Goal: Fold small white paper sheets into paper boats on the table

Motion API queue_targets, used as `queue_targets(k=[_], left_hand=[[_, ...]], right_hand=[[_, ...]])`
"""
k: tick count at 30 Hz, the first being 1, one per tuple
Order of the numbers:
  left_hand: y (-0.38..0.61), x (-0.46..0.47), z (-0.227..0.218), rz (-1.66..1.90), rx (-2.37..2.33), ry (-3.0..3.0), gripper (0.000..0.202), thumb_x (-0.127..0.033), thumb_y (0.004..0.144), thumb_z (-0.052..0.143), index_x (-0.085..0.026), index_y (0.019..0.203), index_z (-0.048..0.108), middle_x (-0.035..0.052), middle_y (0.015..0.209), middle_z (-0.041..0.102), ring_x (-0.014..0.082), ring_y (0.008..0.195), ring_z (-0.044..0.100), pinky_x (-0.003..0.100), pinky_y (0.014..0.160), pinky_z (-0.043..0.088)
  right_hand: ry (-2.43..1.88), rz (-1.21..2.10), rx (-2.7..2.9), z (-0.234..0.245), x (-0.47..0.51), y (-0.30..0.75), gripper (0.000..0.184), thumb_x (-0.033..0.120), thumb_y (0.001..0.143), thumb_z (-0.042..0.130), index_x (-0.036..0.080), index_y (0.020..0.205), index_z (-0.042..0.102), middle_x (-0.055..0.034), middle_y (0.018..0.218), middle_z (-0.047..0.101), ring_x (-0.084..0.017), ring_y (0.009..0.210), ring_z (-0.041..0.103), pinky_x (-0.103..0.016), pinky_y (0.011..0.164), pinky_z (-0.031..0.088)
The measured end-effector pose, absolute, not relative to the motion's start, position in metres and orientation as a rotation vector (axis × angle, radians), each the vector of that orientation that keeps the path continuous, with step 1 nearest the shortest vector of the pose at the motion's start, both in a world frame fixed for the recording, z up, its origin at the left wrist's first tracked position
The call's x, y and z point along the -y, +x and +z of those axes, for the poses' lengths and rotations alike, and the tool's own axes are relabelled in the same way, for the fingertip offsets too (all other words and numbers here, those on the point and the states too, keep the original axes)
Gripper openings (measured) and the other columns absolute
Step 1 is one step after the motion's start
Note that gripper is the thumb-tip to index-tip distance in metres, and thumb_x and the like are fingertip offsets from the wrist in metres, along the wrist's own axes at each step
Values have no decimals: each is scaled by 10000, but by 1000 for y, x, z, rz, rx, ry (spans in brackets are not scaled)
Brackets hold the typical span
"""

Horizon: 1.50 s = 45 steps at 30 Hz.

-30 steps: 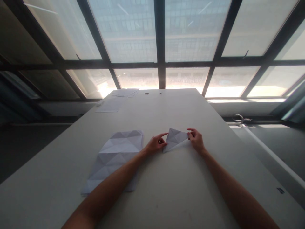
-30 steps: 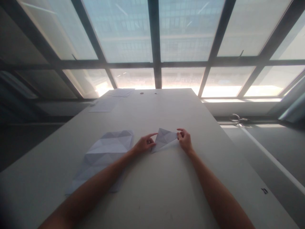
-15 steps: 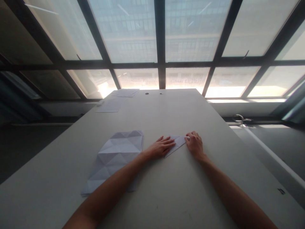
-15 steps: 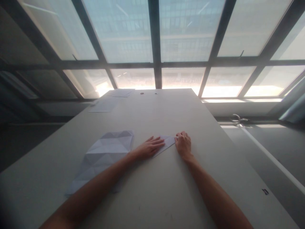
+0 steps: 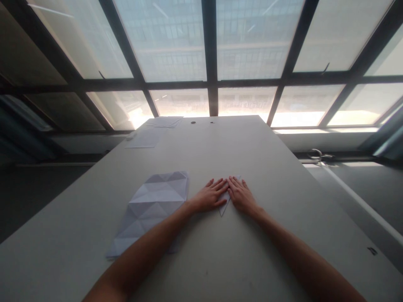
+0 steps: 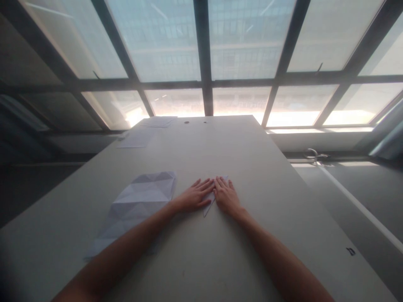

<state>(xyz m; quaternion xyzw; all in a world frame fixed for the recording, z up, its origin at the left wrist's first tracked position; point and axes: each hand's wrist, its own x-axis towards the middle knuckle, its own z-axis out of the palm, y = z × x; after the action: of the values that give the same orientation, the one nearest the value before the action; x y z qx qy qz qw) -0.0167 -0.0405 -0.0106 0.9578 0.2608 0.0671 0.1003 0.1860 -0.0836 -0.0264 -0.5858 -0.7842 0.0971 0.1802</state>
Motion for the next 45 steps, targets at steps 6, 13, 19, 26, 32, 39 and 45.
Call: queue_targets(k=[6, 13, 19, 26, 32, 39, 45], left_hand=[[-17, 40, -12, 143, -777, 2856, 658, -523, 996, 379, -243, 1565, 205, 110, 1627, 157, 248, 1508, 127, 449, 1207, 45], [-17, 40, -10, 139, -793, 2851, 655, -544, 997, 354, -250, 1563, 208, 100, 1632, 145, 244, 1505, 142, 438, 1204, 43], [-14, 40, -13, 162, -943, 2822, 602, -538, 1017, 275, -267, 1554, 247, 74, 1627, 184, 238, 1500, 170, 455, 1205, 77], [-11, 38, -18, 172, -1065, 2812, 526, -423, 1043, 230, -294, 1553, 247, 27, 1615, 239, 214, 1492, 204, 480, 1207, 132], [-10, 39, -16, 165, -1058, 2803, 526, -393, 1047, 233, -292, 1562, 209, 31, 1609, 265, 206, 1493, 200, 483, 1203, 147], [-11, 42, -13, 127, -1036, 2847, 639, -503, 1017, 307, -238, 1576, 147, 79, 1616, 237, 235, 1505, 145, 495, 1206, 93], [-13, 40, -13, 83, -1001, 2863, 625, -523, 1031, 208, -239, 1580, 116, 67, 1630, 180, 233, 1510, 112, 487, 1201, 91]], right_hand=[[-1826, 232, 2100, -31, 74, 195, 558, 380, 1017, 274, 133, 1510, 358, -136, 1584, 281, -268, 1478, 220, -571, 1181, 45], [-1958, 180, 1904, -34, 66, 212, 546, 328, 999, 301, 101, 1490, 380, -167, 1577, 294, -309, 1472, 218, -626, 1157, 56], [-1868, 204, 1809, -31, 67, 216, 565, 317, 999, 276, 91, 1515, 326, -163, 1581, 291, -260, 1478, 220, -533, 1184, 143], [-1474, 326, 2293, -24, 81, 197, 673, 473, 975, 384, 124, 1541, 277, -120, 1591, 280, -218, 1488, 196, -471, 1209, 99], [-1452, 354, 2447, -17, 89, 189, 1050, 723, 821, 517, 120, 1576, 106, -164, 1619, 142, -296, 1504, 95, -553, 1192, 2], [-1432, 408, 2490, -12, 88, 193, 1152, 795, 754, 539, 162, 1581, 45, -152, 1628, 91, -299, 1506, 59, -550, 1189, -22], [-1507, 379, 2404, -18, 86, 190, 867, 595, 915, 457, 151, 1578, 115, -125, 1618, 176, -240, 1504, 116, -516, 1203, 28]])
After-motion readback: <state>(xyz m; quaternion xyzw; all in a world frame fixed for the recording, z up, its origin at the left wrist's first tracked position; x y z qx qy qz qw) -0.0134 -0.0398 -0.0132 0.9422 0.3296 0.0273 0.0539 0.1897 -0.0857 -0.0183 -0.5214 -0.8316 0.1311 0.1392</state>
